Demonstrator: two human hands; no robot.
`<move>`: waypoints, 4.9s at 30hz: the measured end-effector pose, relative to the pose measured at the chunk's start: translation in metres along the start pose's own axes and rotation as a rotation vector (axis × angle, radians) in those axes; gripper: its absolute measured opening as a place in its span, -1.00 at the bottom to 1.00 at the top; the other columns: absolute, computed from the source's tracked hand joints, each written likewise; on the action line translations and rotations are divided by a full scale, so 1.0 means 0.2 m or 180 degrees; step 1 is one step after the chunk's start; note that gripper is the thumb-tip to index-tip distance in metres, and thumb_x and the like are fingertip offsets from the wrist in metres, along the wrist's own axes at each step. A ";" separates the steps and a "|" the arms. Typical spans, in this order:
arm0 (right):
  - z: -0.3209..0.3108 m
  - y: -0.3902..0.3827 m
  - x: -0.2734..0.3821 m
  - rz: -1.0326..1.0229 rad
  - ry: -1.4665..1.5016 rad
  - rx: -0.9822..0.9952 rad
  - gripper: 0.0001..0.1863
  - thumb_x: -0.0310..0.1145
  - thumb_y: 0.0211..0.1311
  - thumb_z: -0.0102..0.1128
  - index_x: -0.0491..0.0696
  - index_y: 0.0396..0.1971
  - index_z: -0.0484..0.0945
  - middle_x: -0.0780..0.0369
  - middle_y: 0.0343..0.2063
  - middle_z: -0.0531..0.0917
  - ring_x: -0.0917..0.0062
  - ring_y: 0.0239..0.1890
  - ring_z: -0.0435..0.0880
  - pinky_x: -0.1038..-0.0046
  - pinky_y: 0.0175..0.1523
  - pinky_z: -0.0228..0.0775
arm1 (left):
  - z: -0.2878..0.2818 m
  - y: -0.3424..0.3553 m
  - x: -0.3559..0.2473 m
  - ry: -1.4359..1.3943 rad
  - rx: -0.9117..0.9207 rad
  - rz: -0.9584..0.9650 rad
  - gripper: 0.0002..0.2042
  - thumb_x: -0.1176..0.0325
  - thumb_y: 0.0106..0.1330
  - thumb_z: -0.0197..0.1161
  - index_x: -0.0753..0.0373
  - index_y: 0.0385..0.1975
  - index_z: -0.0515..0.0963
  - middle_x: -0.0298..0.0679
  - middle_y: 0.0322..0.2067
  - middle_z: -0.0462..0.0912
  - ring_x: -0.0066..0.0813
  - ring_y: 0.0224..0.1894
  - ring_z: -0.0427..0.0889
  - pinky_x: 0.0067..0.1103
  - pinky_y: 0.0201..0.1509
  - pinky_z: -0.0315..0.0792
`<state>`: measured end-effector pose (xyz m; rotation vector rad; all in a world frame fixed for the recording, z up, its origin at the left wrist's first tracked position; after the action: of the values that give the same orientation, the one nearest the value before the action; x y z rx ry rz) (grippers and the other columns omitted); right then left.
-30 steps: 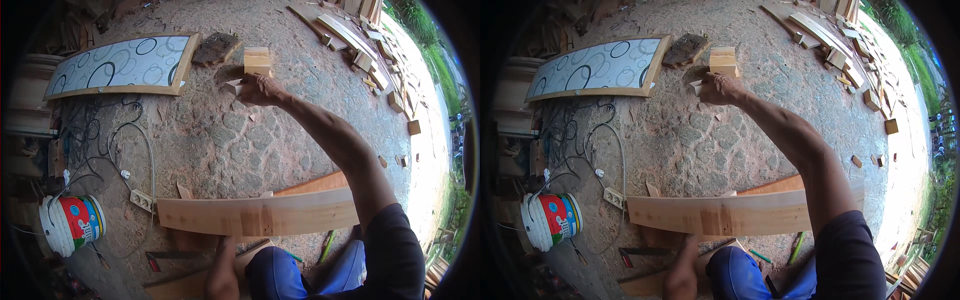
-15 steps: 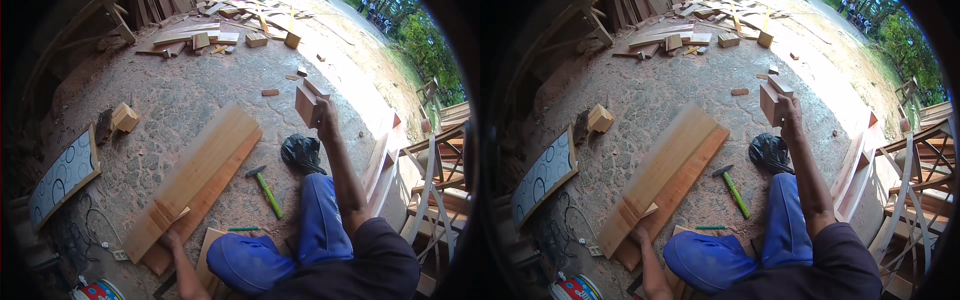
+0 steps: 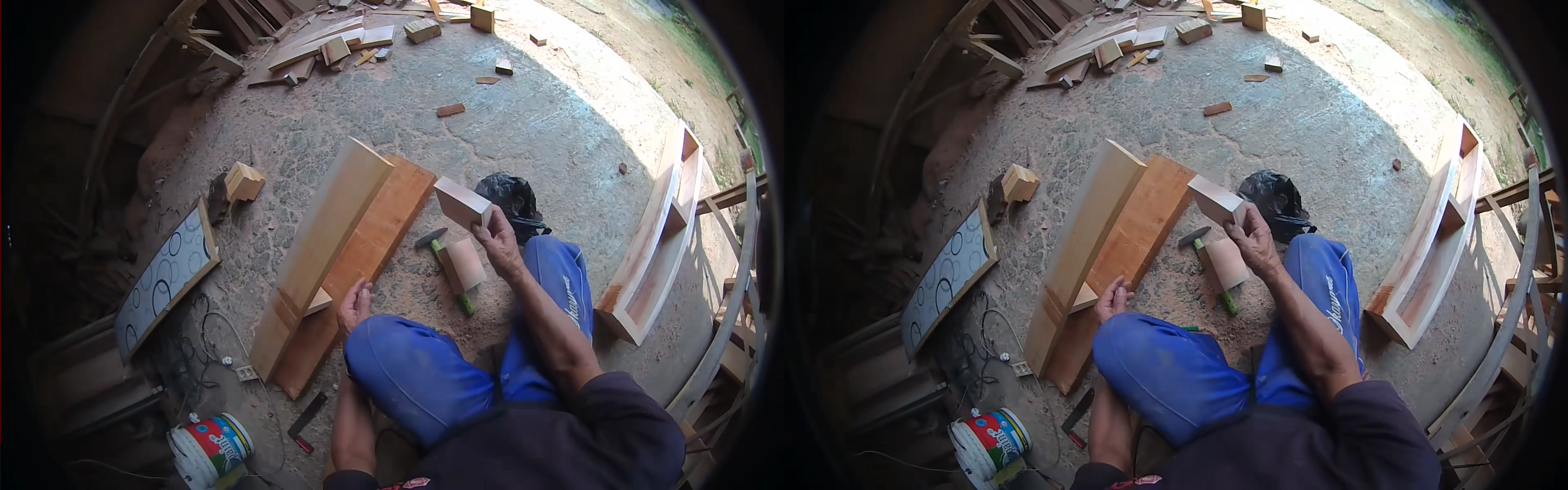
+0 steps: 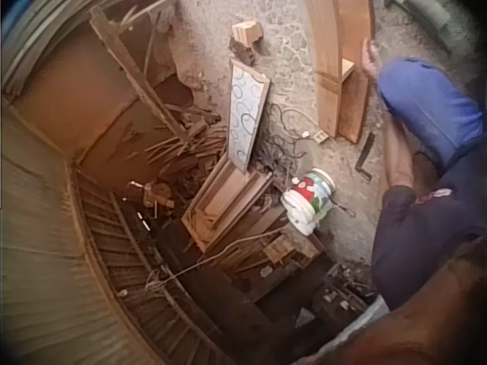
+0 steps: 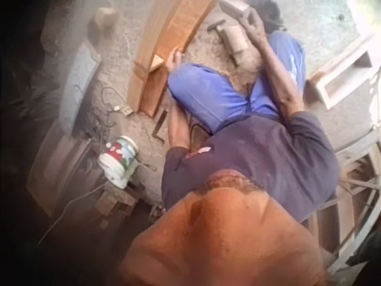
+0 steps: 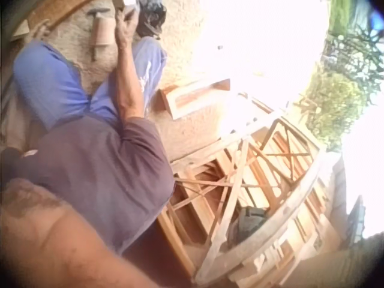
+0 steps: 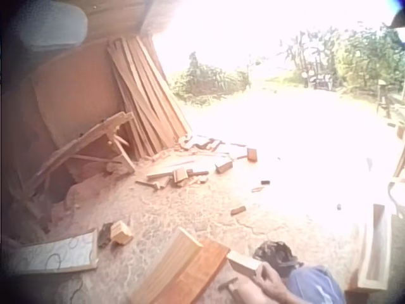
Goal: The person assembles wooden components by marking them with a pencil, aligning pieces, and securing them using a hammer.
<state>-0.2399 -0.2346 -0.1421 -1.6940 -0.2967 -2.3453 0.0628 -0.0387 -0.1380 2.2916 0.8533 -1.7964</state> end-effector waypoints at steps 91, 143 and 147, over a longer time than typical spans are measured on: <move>0.32 -0.01 0.14 -0.0319 -0.1162 0.0432 -0.39 -0.43 0.04 0.50 -0.08 0.13 0.48 0.12 -0.07 0.64 0.30 0.01 0.66 0.36 0.14 0.53 | 0.47 0.21 -0.86 0.2021 0.1212 0.2522 -0.61 0.57 0.07 0.41 0.21 -0.07 0.52 -0.11 -0.18 0.64 -0.10 -0.11 0.69 -0.35 -0.08 0.57; 0.43 0.87 -0.39 -0.1020 -0.2129 -0.0154 -0.53 -0.35 0.13 0.17 0.00 0.10 0.58 0.13 0.04 0.68 0.24 0.07 0.67 0.32 0.19 0.51 | 0.65 1.03 -0.84 0.3901 0.0010 0.1352 0.00 -0.32 0.10 0.33 0.08 0.48 0.09 0.30 0.42 0.06 0.37 0.47 0.01 0.33 0.37 -0.12; 0.46 0.94 -0.41 -0.0917 -0.2025 -0.0142 -0.52 -0.35 0.11 0.20 0.07 0.12 0.58 0.19 0.07 0.67 0.22 0.07 0.67 0.30 0.19 0.51 | 0.66 1.06 -0.84 0.3866 -0.0172 0.1487 -0.01 -0.34 0.09 0.33 0.09 0.45 0.14 0.33 0.37 0.12 0.40 0.43 0.09 0.33 0.35 -0.08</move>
<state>-0.0751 -0.3804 -0.1865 -2.5324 -0.6338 -1.9146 0.0278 -0.3307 -0.0743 3.0608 0.3221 -0.0776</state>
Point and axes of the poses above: each hand's wrist, its own y-axis towards the middle knuckle, its own z-axis out of the palm, x = y × z, the point moved 8 cm from there along y, towards the middle knuckle
